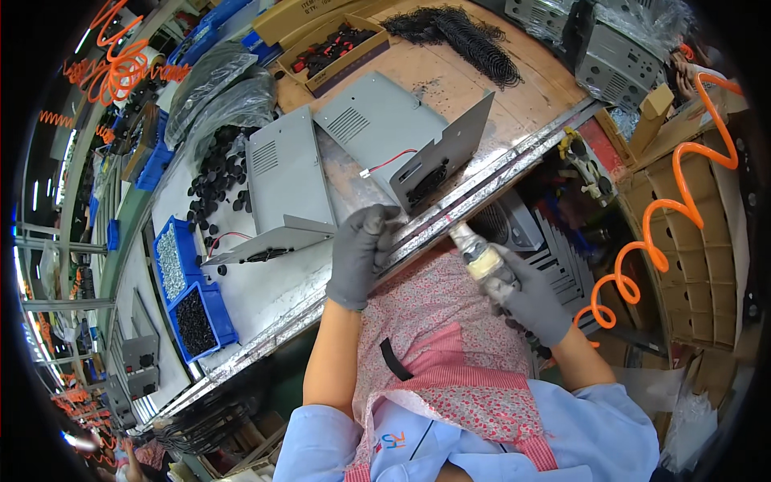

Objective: Assemble electronic housing by installing components, fans, and screws using a pneumatic screwdriver.

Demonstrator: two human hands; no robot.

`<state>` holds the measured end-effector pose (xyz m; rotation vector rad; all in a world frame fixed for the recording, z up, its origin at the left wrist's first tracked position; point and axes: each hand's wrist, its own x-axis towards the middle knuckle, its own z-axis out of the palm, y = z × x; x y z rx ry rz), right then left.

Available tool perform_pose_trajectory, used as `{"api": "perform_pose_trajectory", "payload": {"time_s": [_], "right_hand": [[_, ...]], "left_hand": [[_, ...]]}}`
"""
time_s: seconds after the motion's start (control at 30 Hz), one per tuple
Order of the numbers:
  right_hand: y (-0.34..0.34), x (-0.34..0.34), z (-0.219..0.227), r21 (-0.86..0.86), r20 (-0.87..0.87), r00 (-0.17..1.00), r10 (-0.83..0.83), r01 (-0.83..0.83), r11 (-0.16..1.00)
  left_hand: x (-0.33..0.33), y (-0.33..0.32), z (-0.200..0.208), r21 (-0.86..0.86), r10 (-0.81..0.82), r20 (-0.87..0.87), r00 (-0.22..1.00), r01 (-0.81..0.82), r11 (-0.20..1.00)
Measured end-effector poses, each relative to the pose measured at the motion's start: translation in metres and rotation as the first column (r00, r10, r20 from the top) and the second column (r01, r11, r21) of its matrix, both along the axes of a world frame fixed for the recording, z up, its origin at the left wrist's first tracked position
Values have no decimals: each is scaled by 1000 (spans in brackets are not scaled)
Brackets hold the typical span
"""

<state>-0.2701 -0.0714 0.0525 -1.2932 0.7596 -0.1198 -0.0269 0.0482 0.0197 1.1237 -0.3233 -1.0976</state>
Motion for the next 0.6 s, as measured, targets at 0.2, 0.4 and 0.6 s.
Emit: {"api": "perform_pose_trajectory", "payload": {"time_s": [0.2,0.4,0.6], "right_hand": [[-17,3,-26,-26,-12,996,-94,93,995],[-27,8,-39,-70,-3,998,-61,61,996],[-35,11,-23,60,-31,998,-46,48,997]], "left_hand": [[6,-32,-8,68,-18,494,870,-19,997],[7,-51,-9,279,-170,705,688,-49,959],[14,-51,-17,266,-188,691,698,-4,964]]}}
